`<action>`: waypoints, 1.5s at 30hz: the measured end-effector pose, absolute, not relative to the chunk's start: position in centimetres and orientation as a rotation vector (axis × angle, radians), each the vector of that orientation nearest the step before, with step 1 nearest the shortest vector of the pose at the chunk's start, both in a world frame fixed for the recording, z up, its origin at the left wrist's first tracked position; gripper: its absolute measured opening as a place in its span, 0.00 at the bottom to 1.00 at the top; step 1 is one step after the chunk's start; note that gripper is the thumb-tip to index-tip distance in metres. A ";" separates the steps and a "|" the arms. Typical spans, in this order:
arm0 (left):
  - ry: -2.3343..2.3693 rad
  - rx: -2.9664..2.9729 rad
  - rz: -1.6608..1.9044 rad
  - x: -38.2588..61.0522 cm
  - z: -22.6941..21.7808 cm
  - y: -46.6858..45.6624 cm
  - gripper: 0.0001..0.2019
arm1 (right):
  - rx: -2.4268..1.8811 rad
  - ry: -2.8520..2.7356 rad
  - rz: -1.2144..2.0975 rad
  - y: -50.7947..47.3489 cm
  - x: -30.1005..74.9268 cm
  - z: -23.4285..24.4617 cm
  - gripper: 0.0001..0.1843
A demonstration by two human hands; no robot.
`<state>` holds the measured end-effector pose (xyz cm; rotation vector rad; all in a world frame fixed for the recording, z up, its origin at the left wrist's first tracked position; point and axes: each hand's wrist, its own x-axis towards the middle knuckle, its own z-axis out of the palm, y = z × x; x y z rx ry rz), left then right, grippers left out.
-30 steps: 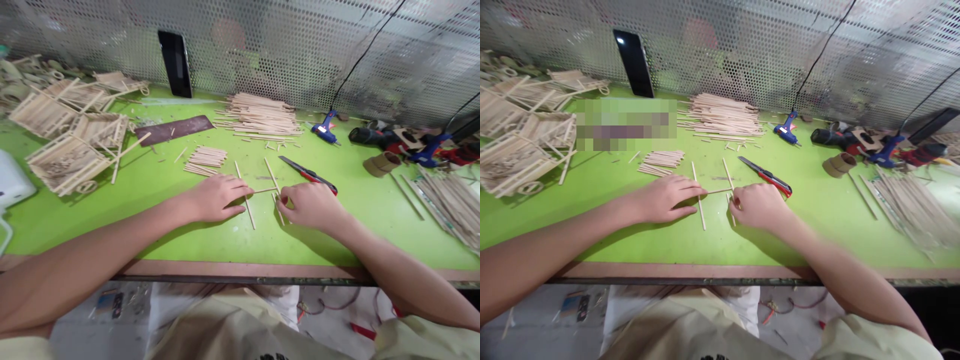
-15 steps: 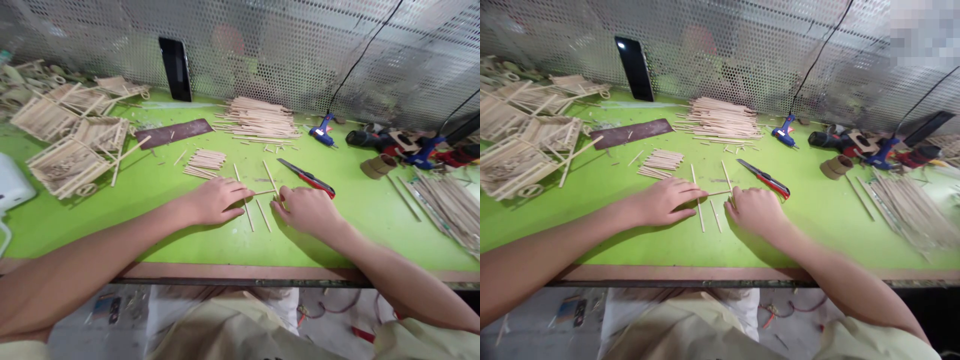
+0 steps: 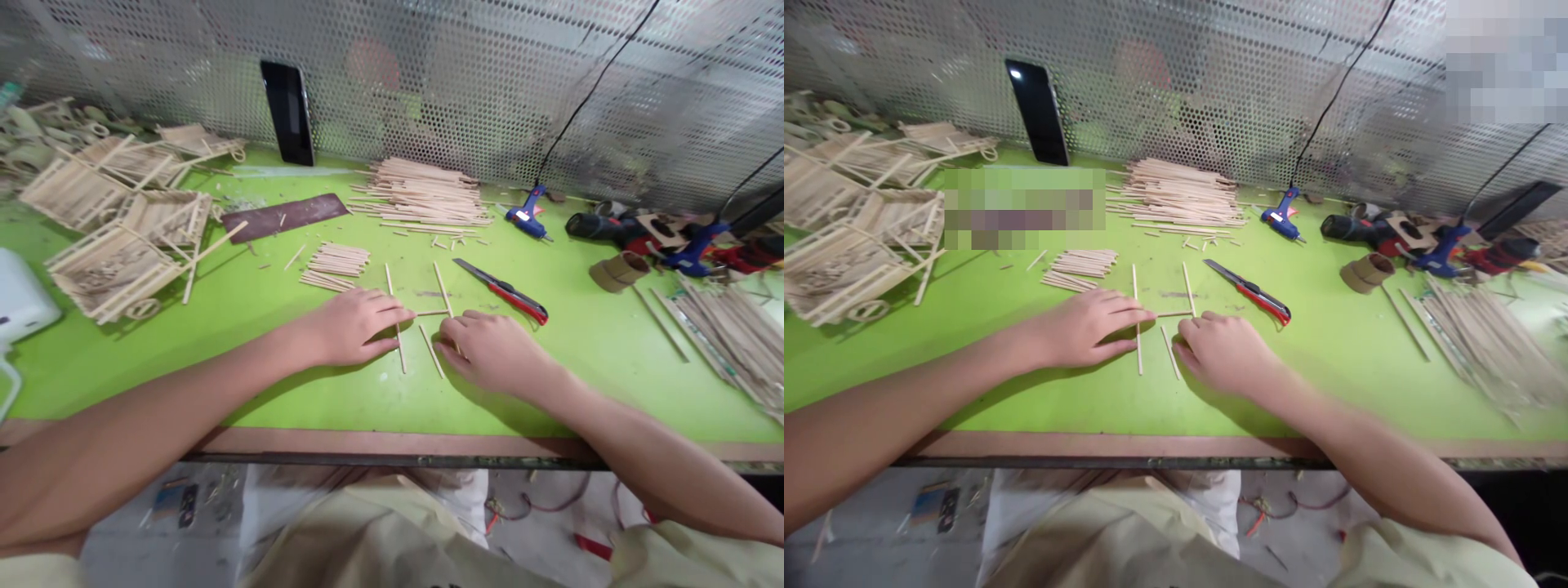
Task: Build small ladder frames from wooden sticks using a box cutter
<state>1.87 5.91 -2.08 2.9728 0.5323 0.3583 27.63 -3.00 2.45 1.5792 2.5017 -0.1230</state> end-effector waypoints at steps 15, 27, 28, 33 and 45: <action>0.535 2.947 0.314 1.9 -1.9 5.8 0.22 | 1.091 3.052 -0.189 -0.8 31.2 1.7 0.13; 0.539 2.950 0.327 1.9 -2.1 5.9 0.23 | 1.014 3.160 -0.511 -1.0 30.3 0.9 0.10; 0.536 2.951 0.330 1.9 -2.1 6.0 0.23 | 0.998 3.150 -0.539 -1.1 30.2 1.1 0.11; 0.527 2.947 0.354 1.8 -2.2 6.0 0.21 | 0.863 3.103 -0.706 -1.8 29.7 1.8 0.11; 0.507 2.916 0.341 1.9 -2.0 5.9 0.22 | 0.994 3.068 -0.620 -2.7 29.0 1.3 0.13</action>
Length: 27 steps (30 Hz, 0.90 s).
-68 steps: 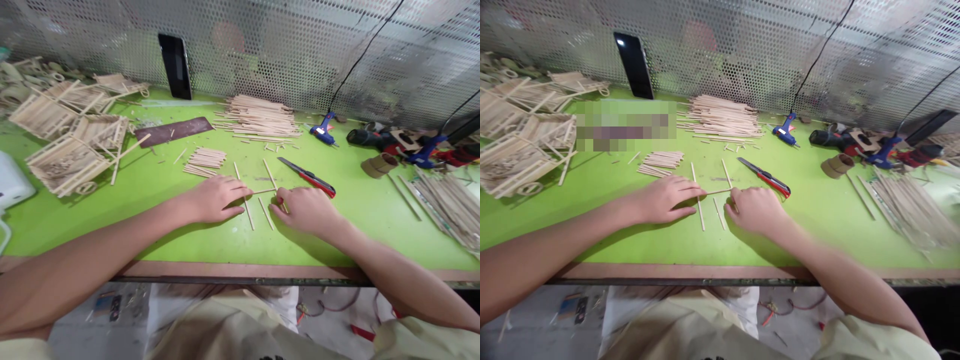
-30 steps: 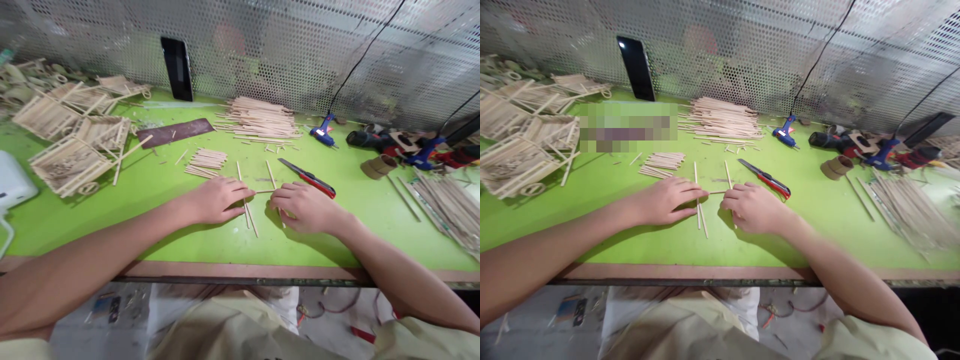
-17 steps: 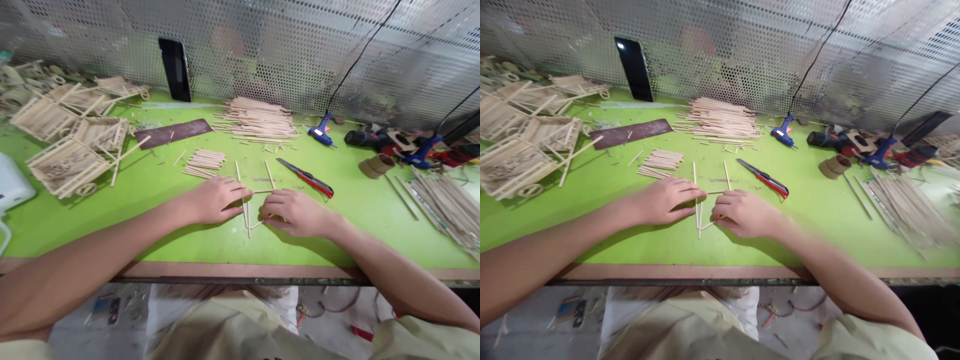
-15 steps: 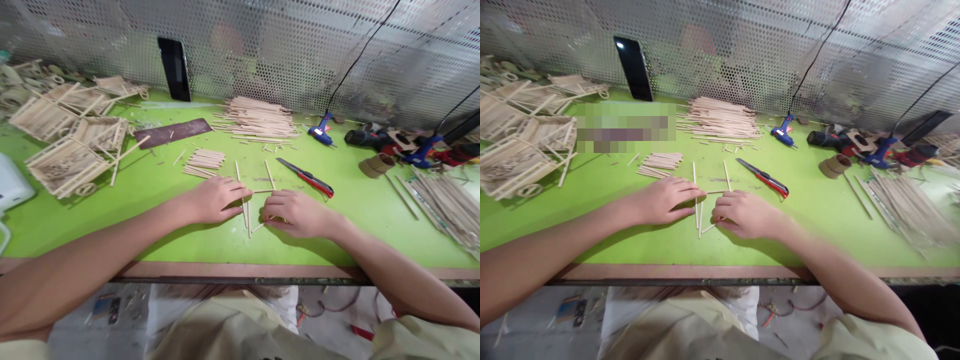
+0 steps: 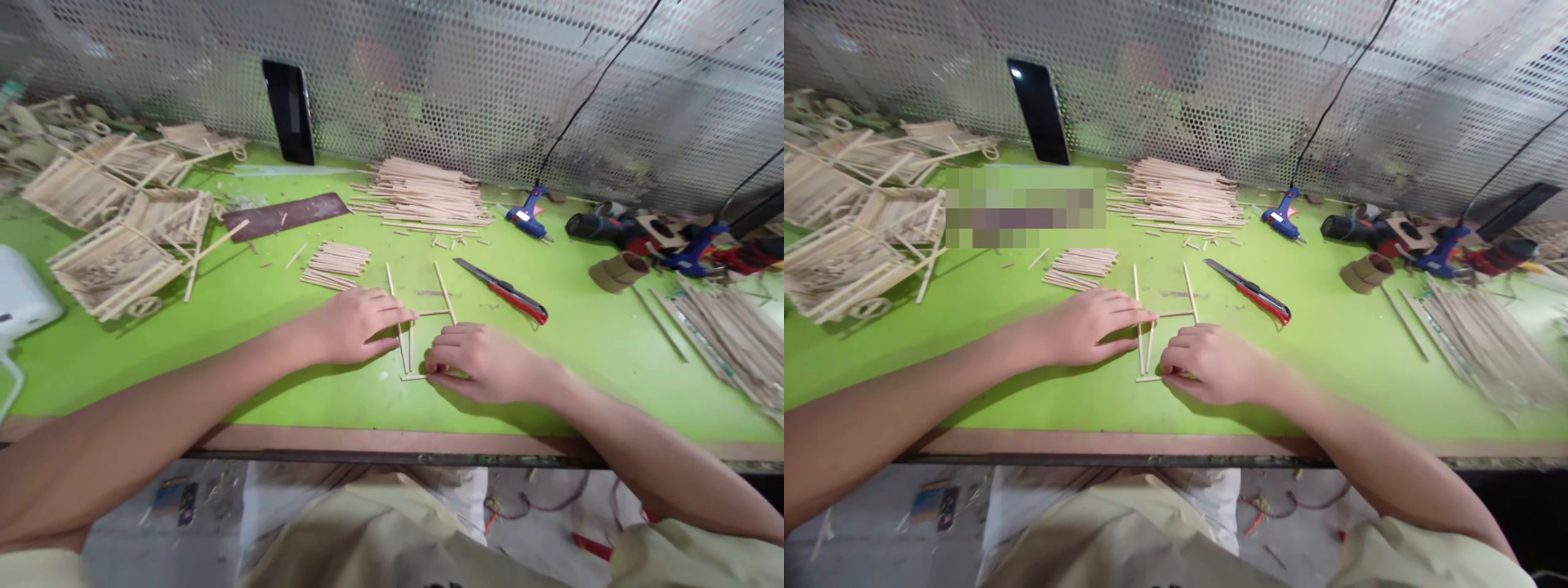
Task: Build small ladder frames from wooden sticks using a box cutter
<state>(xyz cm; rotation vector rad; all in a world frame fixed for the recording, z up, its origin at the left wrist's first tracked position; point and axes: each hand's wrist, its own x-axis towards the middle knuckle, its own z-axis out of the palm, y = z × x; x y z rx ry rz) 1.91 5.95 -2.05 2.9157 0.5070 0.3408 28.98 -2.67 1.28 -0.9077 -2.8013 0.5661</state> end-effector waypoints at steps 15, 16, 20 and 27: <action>0.478 2.910 0.355 1.9 -1.9 6.1 0.22 | -1.643 -2.744 0.276 -3.3 27.7 2.1 0.16; 0.477 2.906 0.356 1.9 -1.9 6.1 0.23 | -1.754 -2.674 0.227 -3.1 27.5 1.9 0.18; 0.469 2.863 0.361 2.0 -1.9 6.1 0.23 | -1.845 -2.505 0.308 -2.7 27.0 1.2 0.22; 0.487 2.788 0.385 1.9 -2.0 6.0 0.23 | -1.407 -2.535 0.301 -2.3 28.5 0.4 0.11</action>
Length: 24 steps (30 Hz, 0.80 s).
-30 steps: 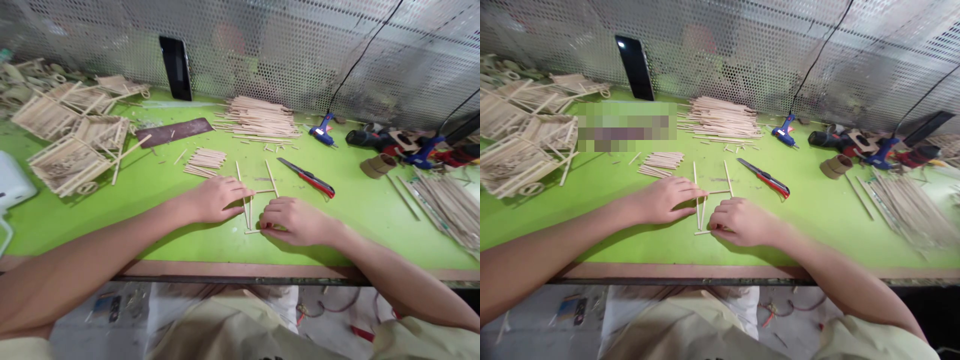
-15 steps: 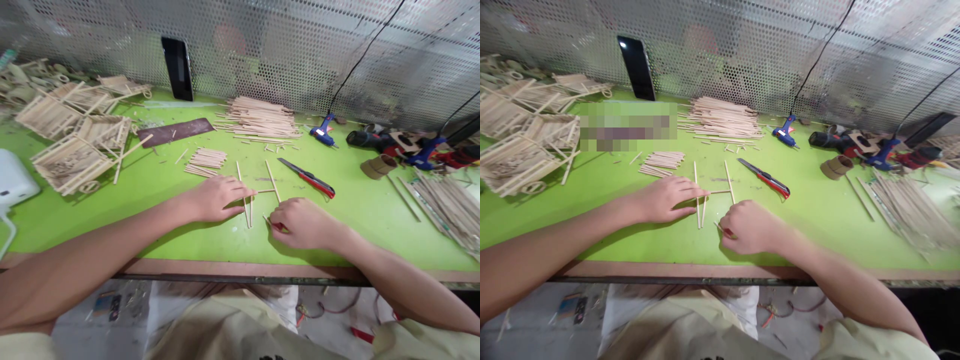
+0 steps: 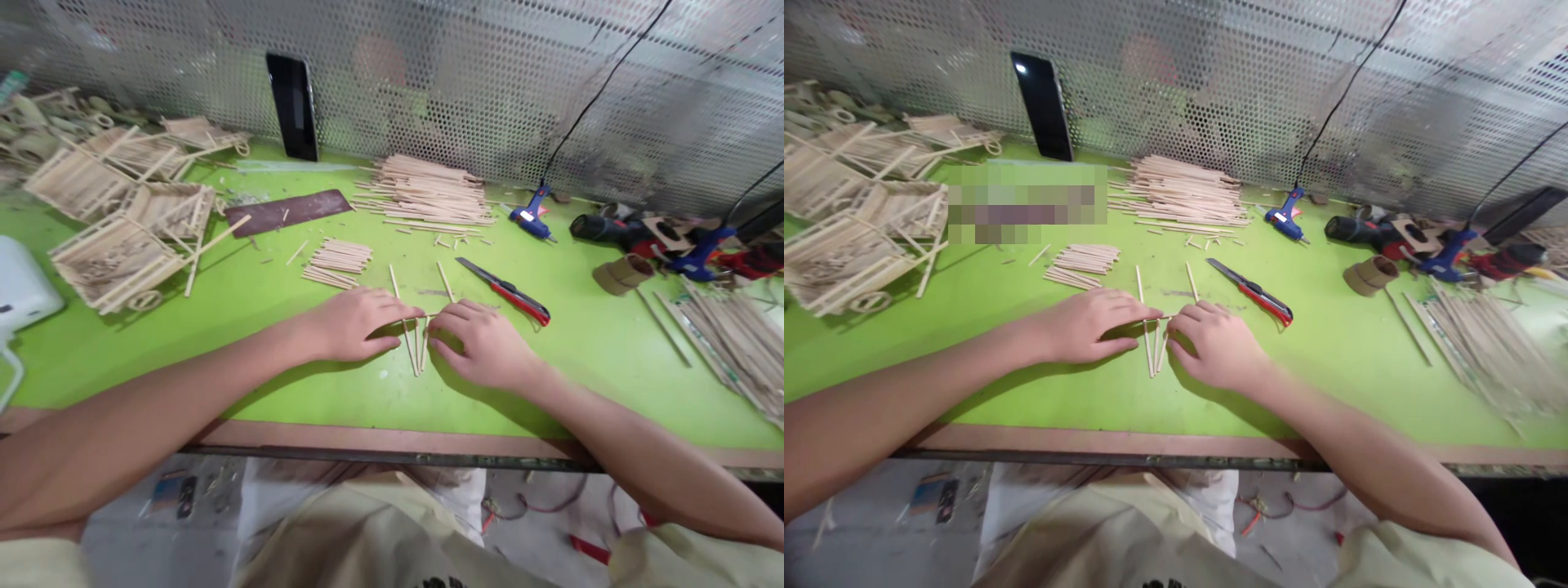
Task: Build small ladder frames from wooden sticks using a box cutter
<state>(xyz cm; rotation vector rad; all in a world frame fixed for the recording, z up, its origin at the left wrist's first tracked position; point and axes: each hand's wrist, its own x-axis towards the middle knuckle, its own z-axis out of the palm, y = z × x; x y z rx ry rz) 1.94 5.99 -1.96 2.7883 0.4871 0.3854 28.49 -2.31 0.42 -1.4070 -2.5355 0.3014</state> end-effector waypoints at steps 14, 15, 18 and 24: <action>0.493 2.769 0.434 2.2 -2.6 6.0 0.23 | -1.244 -2.576 0.197 -2.3 28.1 -0.8 0.14; 0.487 2.767 0.438 2.2 -2.6 6.0 0.23 | -1.248 -2.577 0.191 -2.3 28.1 -0.9 0.14; 0.475 2.756 0.444 2.3 -2.6 6.0 0.23 | -1.241 -2.580 0.171 -2.3 27.9 -1.0 0.15; 0.497 2.723 0.425 2.4 -2.6 5.9 0.25 | -1.174 -2.572 0.135 -2.4 27.9 -1.1 0.14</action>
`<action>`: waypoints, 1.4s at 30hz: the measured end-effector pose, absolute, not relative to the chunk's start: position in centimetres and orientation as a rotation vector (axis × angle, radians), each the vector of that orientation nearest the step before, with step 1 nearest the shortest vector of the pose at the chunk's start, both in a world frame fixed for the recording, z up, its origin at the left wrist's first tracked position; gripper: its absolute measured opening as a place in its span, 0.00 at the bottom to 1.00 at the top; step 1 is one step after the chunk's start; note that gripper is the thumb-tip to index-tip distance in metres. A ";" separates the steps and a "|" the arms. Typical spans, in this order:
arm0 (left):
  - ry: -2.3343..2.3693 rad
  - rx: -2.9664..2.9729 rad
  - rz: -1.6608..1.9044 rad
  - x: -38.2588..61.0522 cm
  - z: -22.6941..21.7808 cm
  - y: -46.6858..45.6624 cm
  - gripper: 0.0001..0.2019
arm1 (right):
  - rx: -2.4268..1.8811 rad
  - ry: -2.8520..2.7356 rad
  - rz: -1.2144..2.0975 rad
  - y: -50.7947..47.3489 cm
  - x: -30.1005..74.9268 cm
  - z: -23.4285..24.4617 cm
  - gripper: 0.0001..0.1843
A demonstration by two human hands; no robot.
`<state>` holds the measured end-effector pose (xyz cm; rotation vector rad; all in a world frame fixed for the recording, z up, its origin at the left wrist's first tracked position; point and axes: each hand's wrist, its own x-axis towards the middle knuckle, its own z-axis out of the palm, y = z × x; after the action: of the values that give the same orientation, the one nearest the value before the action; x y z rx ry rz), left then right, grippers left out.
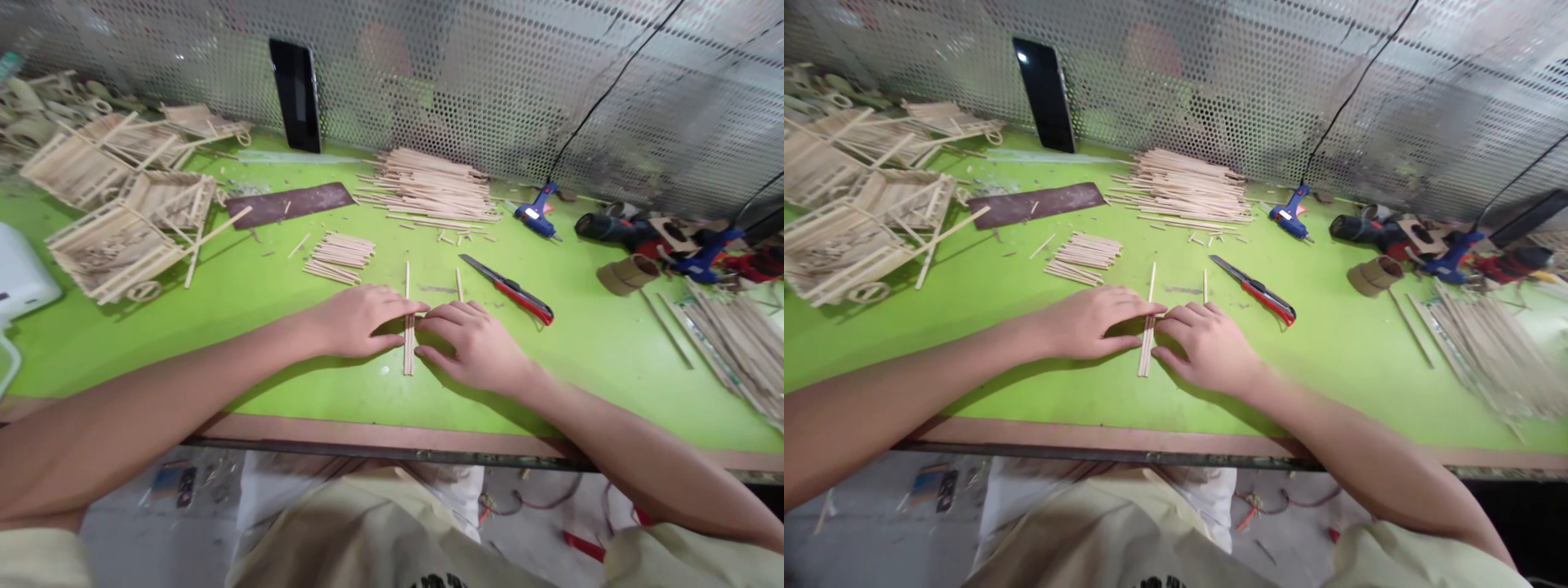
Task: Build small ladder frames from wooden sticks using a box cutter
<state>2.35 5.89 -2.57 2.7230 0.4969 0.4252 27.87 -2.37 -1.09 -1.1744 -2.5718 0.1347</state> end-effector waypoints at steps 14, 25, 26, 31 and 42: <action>0.565 2.725 0.381 2.5 -1.7 5.4 0.18 | -1.092 -2.573 0.052 -2.2 28.1 -1.2 0.15; 0.524 2.774 0.395 2.2 -2.4 5.8 0.21 | -0.816 -2.694 0.161 -2.2 28.0 -1.0 0.13; 0.515 2.784 0.398 2.2 -2.5 5.8 0.21 | -0.785 -2.706 0.188 -2.1 28.1 -0.9 0.13; 0.444 2.855 0.506 2.3 -2.4 5.9 0.18 | -0.758 -2.737 0.410 -2.1 28.5 0.0 0.11; 0.208 2.989 0.638 2.7 -1.1 3.8 0.21 | -0.802 -2.772 0.025 -2.3 28.1 -1.0 0.17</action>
<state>2.69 3.85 -1.07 2.9889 0.2079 0.6380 28.13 -2.34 -1.01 -0.8025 -2.7722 0.0246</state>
